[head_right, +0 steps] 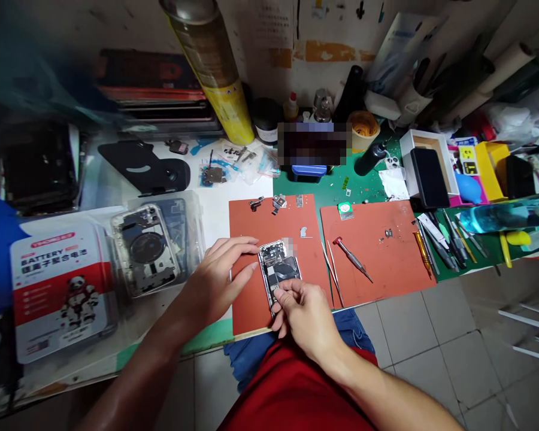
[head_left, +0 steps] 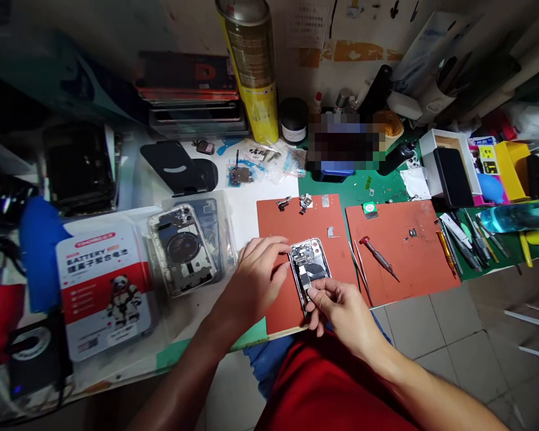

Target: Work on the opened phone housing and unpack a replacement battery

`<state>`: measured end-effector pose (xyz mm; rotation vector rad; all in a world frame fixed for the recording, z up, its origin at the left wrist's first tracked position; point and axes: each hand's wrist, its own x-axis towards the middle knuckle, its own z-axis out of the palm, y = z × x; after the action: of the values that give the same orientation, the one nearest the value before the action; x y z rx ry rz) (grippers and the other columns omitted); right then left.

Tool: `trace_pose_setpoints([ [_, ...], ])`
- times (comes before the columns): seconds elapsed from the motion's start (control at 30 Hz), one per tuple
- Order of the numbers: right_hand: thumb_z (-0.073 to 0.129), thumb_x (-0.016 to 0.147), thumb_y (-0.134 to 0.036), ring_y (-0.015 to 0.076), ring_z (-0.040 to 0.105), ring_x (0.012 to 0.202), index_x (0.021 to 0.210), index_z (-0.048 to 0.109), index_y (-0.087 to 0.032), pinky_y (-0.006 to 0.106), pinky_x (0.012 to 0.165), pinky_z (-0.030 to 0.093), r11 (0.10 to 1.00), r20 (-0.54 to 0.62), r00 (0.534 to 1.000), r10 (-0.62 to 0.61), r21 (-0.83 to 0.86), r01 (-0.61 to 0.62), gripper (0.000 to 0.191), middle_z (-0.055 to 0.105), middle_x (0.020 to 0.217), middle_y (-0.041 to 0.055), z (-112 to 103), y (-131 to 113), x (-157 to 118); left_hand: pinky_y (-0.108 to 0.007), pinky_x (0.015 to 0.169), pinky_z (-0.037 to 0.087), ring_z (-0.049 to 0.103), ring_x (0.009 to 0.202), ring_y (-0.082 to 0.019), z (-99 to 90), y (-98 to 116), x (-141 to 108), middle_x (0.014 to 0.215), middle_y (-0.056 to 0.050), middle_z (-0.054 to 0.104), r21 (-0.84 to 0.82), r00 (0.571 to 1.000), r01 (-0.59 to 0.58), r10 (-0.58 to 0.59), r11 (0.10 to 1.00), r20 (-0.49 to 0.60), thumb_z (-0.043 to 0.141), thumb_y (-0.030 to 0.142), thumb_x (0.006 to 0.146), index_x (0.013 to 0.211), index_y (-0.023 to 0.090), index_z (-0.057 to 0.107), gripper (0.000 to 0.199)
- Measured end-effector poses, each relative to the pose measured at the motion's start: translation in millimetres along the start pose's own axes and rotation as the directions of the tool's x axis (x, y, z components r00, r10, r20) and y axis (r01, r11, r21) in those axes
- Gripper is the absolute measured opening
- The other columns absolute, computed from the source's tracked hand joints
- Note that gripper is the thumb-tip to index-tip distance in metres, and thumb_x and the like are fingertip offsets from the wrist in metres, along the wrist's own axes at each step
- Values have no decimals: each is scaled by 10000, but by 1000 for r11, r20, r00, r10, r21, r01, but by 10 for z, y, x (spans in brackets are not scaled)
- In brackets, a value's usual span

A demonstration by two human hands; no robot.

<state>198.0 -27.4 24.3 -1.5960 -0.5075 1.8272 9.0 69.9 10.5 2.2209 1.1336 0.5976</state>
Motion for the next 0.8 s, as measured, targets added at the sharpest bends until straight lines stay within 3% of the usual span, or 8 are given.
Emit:
trace_pose_setpoints([
  [0.37, 892, 701, -759, 150, 692, 519, 923, 611, -185, 266, 501, 553, 994, -29, 1000, -3, 111, 6, 677, 728, 724, 7, 33, 4, 19, -475, 1040, 511, 673, 1197, -272, 19, 19, 20, 1271, -85, 746, -32, 1000, 27, -27, 999, 16, 543, 95, 1018, 1181, 220, 633, 224],
  [0.63, 896, 710, -749, 144, 692, 503, 912, 614, -179, 251, 487, 552, 995, -35, 999, -6, 102, 10, 667, 737, 706, 11, 33, -15, 13, -458, 1036, 470, 658, 1201, -270, 14, 46, 17, 1252, -75, 734, -43, 997, 61, -59, 997, 44, 539, 93, 1012, 1169, 226, 632, 226],
  [0.8, 905, 685, -759, 132, 686, 490, 917, 606, -183, 227, 474, 536, 994, -54, 998, -11, 112, 17, 689, 732, 688, -7, 58, -27, 5, -436, 994, 462, 652, 1149, -260, -4, 68, 32, 1202, -68, 736, 2, 999, 24, -24, 1000, 43, 530, 69, 1024, 1156, 202, 632, 214],
])
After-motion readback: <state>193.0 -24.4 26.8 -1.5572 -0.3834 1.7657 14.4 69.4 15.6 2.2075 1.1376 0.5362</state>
